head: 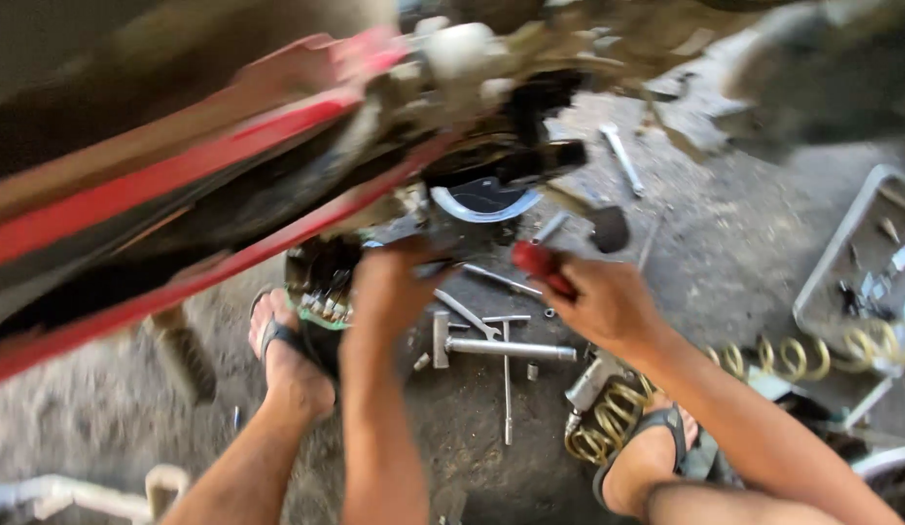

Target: The person works under a motorcycle on a lift, using a pneumatic impact wrench to loosen bolts on the engine case, then uses a red-handled screwdriver and a combination wrench on the engine components. They briefly rummage through a bucket of parts and fasteners before returning to work on the engine.

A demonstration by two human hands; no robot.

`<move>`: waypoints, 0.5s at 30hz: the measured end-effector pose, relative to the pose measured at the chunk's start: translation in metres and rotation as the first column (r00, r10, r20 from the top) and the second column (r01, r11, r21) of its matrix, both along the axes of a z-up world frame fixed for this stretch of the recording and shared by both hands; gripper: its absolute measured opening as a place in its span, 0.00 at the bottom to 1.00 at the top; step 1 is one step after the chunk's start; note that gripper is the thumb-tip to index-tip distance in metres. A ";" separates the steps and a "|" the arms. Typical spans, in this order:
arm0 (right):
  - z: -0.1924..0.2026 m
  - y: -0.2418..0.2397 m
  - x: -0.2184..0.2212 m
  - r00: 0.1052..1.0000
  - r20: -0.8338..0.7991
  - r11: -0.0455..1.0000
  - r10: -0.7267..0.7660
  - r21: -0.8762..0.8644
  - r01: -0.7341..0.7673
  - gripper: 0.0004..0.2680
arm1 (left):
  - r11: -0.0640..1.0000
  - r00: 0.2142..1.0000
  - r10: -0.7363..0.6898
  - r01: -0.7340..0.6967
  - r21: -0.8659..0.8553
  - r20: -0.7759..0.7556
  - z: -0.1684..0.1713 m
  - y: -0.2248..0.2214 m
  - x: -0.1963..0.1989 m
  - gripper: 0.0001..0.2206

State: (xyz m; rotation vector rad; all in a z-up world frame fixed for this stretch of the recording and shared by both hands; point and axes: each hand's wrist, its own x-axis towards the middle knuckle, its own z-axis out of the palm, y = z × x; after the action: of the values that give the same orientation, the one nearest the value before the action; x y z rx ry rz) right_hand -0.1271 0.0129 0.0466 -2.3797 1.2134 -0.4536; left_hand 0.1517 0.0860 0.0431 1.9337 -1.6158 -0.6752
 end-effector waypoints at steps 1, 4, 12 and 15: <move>-0.007 0.002 -0.007 0.999 0.000 0.999 -0.038 -0.003 0.038 0.11 | 0.999 0.999 -0.038 0.038 -0.003 0.000 0.006 0.004 0.010 0.12; -0.033 0.014 -0.030 0.999 0.034 0.998 0.030 0.052 -0.032 0.10 | 0.945 0.991 0.065 -0.098 0.311 0.114 0.015 0.017 0.044 0.13; -0.071 0.048 -0.102 0.994 -0.091 0.981 -0.059 0.180 0.075 0.11 | 0.788 0.951 0.213 -0.303 0.536 0.224 -0.023 0.040 0.085 0.20; -0.059 0.053 -0.120 0.988 -0.067 0.975 -0.137 0.165 0.146 0.11 | 0.845 0.975 0.196 -0.220 0.488 0.101 -0.018 0.028 0.063 0.19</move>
State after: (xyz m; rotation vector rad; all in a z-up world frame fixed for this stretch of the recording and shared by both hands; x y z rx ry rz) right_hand -0.2468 0.0662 -0.0128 -2.1846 1.3947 -0.3165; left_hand 0.2147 0.1138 0.0248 2.4638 -1.3097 -1.0382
